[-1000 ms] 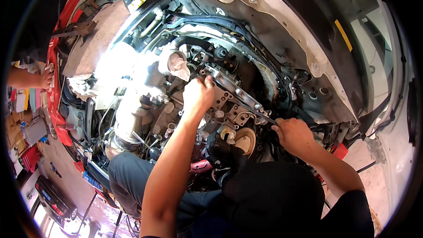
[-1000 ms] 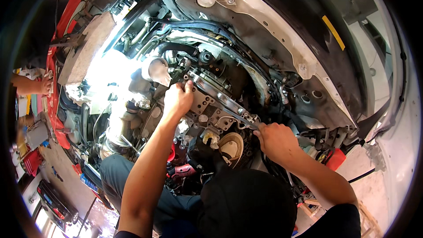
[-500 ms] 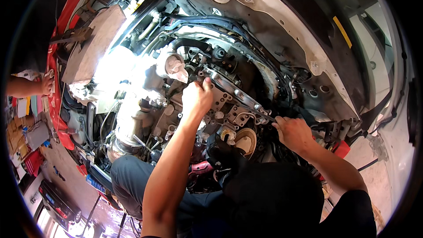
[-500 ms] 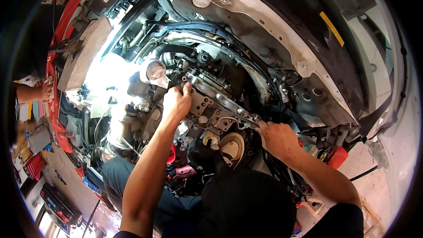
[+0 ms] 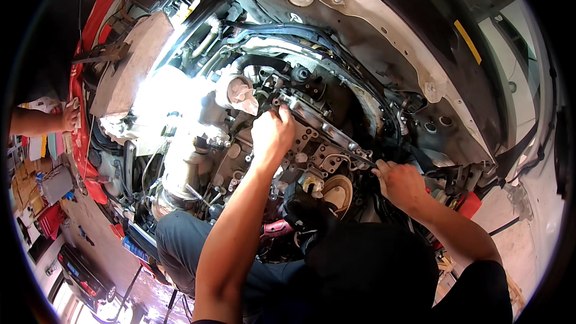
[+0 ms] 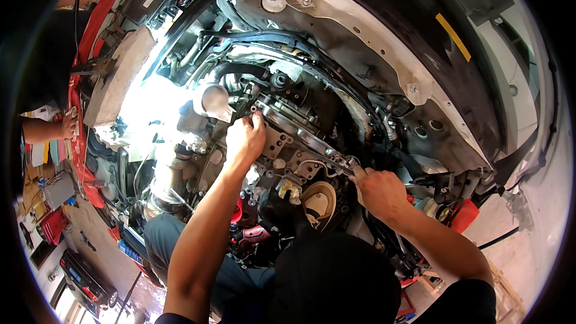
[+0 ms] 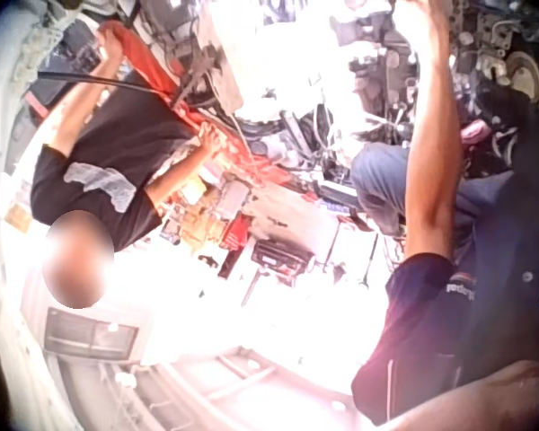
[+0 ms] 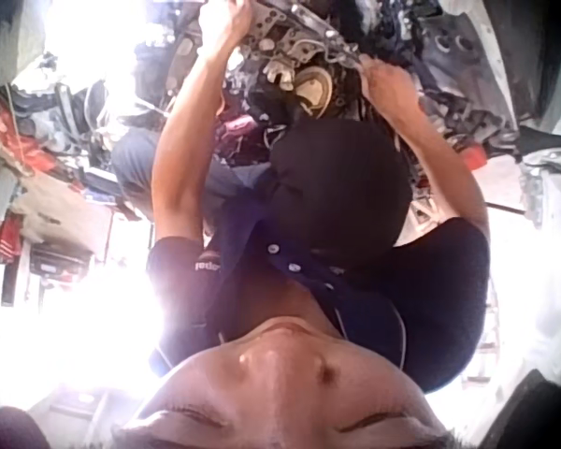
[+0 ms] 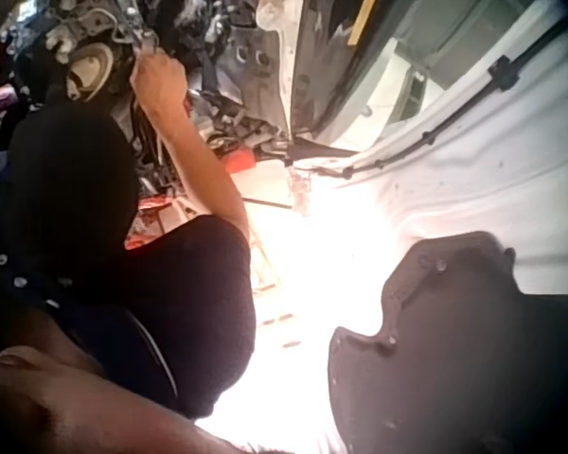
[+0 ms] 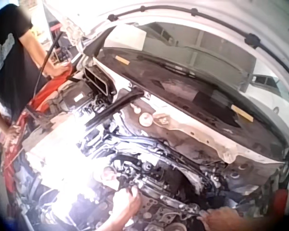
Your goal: The person works on a car engine by removing components and using a screwdriver to pry parts loose within the engine bay.
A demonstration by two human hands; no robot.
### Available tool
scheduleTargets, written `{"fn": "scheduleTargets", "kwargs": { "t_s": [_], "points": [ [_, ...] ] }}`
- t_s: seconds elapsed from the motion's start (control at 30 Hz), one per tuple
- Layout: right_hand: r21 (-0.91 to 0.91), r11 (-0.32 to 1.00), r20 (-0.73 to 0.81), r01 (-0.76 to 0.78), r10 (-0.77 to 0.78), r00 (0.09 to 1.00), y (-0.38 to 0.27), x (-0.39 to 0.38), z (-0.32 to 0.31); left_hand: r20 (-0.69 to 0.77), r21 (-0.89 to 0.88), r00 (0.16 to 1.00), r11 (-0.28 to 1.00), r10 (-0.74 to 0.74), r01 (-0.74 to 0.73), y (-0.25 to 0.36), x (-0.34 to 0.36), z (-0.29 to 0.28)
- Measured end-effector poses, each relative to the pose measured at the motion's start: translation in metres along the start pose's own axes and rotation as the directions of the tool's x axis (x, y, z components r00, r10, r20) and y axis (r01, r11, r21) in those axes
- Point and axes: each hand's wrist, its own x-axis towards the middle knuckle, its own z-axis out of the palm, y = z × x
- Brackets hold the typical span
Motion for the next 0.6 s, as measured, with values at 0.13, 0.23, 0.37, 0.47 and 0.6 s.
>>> {"fn": "scheduleTargets", "kwargs": {
  "t_s": [0.13,0.23,0.37,0.47,0.6],
  "points": [
    [-0.008,1.000,0.030,0.012,-0.012,0.999,-0.001,0.002,-0.005,0.003,0.011,0.999,0.999,0.035,-0.035,-0.002,0.000,-0.004],
    [0.050,0.999,0.055,-0.013,0.011,0.998,-0.002,0.003,-0.007,-0.108,-0.062,0.989,0.992,0.100,-0.107,-0.011,-0.007,-0.019],
    [0.024,1.000,0.076,-0.020,0.018,0.997,-0.009,-0.010,-0.038,0.087,-0.085,0.978,0.980,0.188,-0.181,-0.033,-0.028,-0.055],
    [0.165,0.984,0.187,-0.063,0.031,0.982,-0.019,-0.009,-0.054,0.014,-0.151,0.970,0.959,0.244,-0.239,-0.042,-0.064,-0.058],
    [0.485,0.871,0.256,0.079,-0.227,0.940,-0.030,0.000,-0.021,0.080,-0.193,0.981,0.968,0.175,-0.157,-0.056,-0.096,-0.060]
  ]
}}
